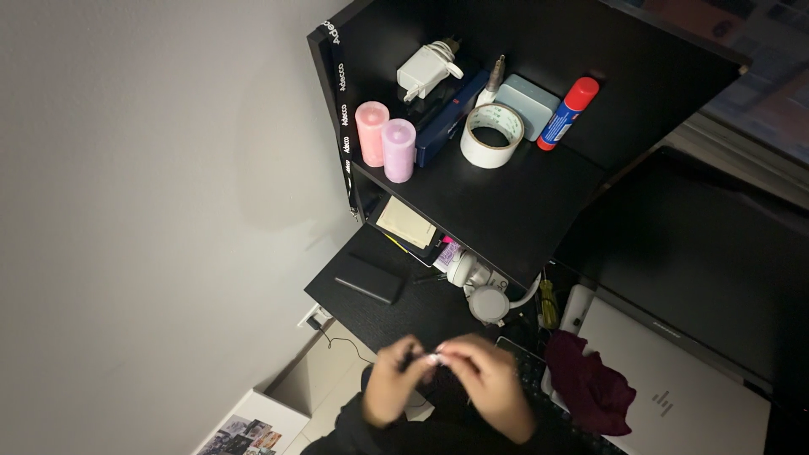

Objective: The person organizes a desk and shelf by moving and arranging various items including a cloth, charger, box, spray can, tape, candles, cables, headphones, and a screwdriver. They also retrieve and clean a pair of glasses from a bag, placing them in a pink case on the shelf.

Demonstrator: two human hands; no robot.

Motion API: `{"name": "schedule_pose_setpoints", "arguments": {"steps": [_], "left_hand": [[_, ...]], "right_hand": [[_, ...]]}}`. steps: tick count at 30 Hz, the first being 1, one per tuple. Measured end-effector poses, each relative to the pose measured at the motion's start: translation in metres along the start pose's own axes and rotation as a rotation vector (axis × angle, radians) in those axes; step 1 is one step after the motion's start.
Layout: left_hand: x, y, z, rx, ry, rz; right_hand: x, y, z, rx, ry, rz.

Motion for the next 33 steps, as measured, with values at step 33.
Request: {"name": "schedule_pose_setpoints", "arguments": {"steps": [33], "left_hand": [[-0.006,0.004,-0.007,0.116,0.219,0.086]], "right_hand": [[-0.001,0.01,0.022,0.315,-0.074,-0.083]]}}
Point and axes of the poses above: each hand's wrist, its own y-axis towards the middle knuckle, its own z-axis out of the palm, x = y × z, the point moved 10 cm from there along y, towards the middle knuckle, and after that the axes turned 2 degrees about -z, right-handed, at the moved point
